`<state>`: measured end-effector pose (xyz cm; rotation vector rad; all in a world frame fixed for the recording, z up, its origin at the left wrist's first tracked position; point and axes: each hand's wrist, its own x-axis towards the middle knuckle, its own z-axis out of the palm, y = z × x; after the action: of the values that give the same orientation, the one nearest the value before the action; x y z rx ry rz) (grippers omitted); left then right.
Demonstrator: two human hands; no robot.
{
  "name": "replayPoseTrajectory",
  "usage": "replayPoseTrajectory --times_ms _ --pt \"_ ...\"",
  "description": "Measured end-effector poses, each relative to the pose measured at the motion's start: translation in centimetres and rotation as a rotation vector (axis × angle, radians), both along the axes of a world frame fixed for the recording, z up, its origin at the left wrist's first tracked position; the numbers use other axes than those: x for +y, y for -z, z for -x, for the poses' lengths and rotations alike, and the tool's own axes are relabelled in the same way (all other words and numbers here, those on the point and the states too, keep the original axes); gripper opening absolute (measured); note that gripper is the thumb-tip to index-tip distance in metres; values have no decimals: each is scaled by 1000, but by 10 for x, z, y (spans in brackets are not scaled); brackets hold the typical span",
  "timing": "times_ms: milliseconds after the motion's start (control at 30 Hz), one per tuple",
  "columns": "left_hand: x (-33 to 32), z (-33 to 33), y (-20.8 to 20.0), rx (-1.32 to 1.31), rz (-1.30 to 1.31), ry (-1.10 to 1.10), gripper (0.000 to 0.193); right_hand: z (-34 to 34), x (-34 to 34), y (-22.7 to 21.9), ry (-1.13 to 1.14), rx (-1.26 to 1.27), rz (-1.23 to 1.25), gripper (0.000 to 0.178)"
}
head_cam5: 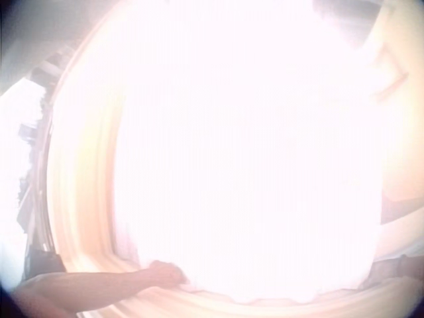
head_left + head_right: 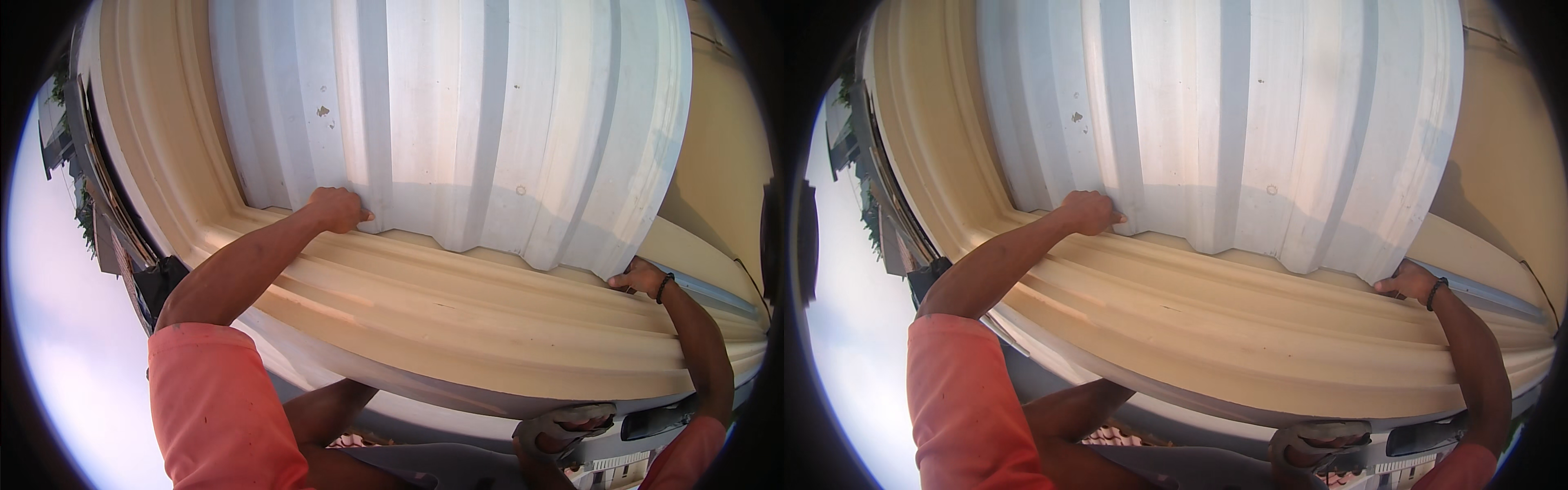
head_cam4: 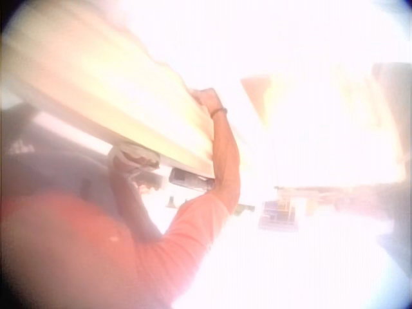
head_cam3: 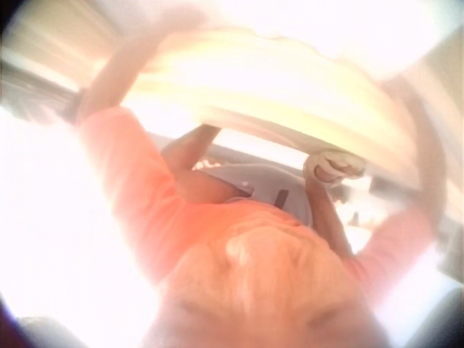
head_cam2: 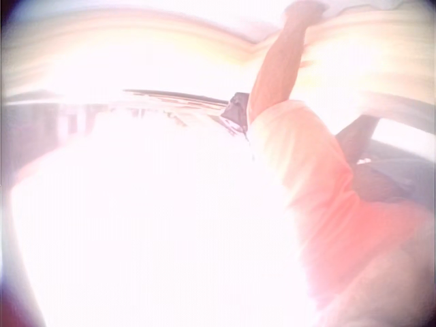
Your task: The person positions a white corrugated roofing sheet onto a wooden frame on a rooftop. They use a marker to trace the frame's edge onto the sheet and then use a power tool to cut the sheet along the marked line.
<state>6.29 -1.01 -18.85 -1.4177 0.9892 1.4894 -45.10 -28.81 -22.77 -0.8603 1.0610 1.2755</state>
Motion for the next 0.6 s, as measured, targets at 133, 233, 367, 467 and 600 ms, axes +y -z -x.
replayPoseTrajectory --times_ms 133,233,367,467,600 --pt "-3 0 1 2 -22 -14 56 -2 0 0 -31 -10 4 42" --pt "-3 2 1 -14 -26 -28 57 1 1 1 -13 -16 17 42" --pt "-2 2 1 -15 -6 -28 57 1 -1 1 -17 -27 2 41" --pt "-3 2 3 -15 -8 -32 57 3 -1 2 -27 -28 2 40" --pt "1 0 6 -3 1 -39 57 -2 -3 -1 -48 -34 18 40"
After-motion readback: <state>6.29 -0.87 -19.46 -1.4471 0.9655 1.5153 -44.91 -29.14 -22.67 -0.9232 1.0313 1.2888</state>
